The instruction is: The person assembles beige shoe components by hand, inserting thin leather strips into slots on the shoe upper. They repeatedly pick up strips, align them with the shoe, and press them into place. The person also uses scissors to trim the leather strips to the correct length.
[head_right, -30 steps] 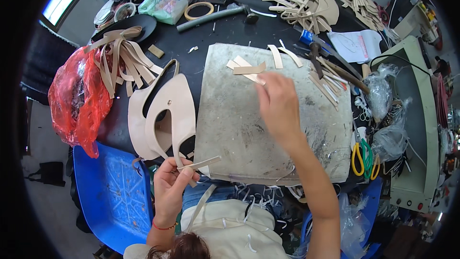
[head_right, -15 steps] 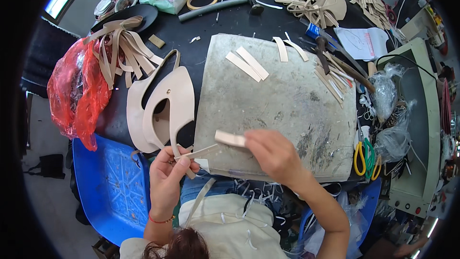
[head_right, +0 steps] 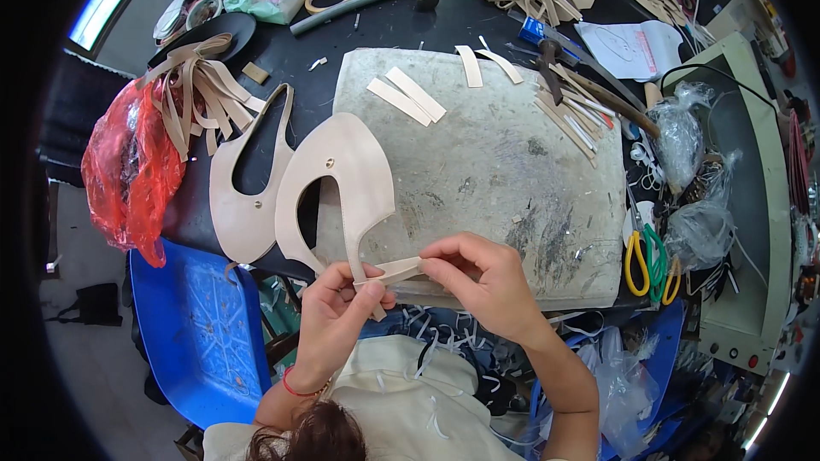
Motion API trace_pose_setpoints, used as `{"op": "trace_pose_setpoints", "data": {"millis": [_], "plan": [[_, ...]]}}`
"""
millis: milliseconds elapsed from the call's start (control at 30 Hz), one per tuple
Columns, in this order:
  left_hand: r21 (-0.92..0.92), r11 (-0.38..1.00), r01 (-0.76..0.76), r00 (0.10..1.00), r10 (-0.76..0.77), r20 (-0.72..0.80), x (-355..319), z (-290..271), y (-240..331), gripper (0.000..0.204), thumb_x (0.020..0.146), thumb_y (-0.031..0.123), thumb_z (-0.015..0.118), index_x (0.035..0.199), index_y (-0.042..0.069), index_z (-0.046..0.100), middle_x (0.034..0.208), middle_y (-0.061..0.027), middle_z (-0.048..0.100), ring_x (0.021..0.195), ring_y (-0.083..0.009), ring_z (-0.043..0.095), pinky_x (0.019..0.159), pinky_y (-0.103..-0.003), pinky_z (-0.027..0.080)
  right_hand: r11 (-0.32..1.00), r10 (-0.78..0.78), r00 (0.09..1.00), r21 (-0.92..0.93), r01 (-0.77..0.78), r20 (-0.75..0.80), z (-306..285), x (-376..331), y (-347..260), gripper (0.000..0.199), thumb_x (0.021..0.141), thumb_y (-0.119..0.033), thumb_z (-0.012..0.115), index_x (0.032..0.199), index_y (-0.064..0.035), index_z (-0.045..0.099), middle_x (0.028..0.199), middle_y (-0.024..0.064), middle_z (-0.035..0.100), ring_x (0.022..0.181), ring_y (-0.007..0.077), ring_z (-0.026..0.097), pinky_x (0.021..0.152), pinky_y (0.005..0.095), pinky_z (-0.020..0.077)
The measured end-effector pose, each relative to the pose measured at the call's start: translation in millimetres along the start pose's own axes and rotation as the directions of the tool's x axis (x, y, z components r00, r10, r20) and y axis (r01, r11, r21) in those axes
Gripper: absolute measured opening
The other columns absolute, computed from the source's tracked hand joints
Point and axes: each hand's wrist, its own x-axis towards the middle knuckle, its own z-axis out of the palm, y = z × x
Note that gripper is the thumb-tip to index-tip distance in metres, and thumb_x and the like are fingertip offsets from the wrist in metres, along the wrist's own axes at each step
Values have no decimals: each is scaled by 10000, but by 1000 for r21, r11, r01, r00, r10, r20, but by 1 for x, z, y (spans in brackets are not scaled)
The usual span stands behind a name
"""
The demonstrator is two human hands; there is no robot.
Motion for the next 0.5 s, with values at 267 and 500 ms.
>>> {"op": "trace_pose_setpoints", "data": {"millis": [267,500], "plan": [[462,881,-100,992,125,-25,13,13,-8,254,902,35,560,1125,-78,512,882,-109,644,755,-112,646,602,-204,510,979,-11,992,-202,-15,-128,-5,4,3,111,824,-70,665,891,18,654,785,84,675,673,108,637,593,235,507],[530,845,-78,988,135,-70,20,17,-11,233,881,4,564,1090,-85,512,866,-123,641,722,-132,667,561,-212,531,905,-244,953,-394,157,-179,2,2,8,90,802,-67,671,844,6,640,746,119,636,611,185,633,540,282,487]]}}
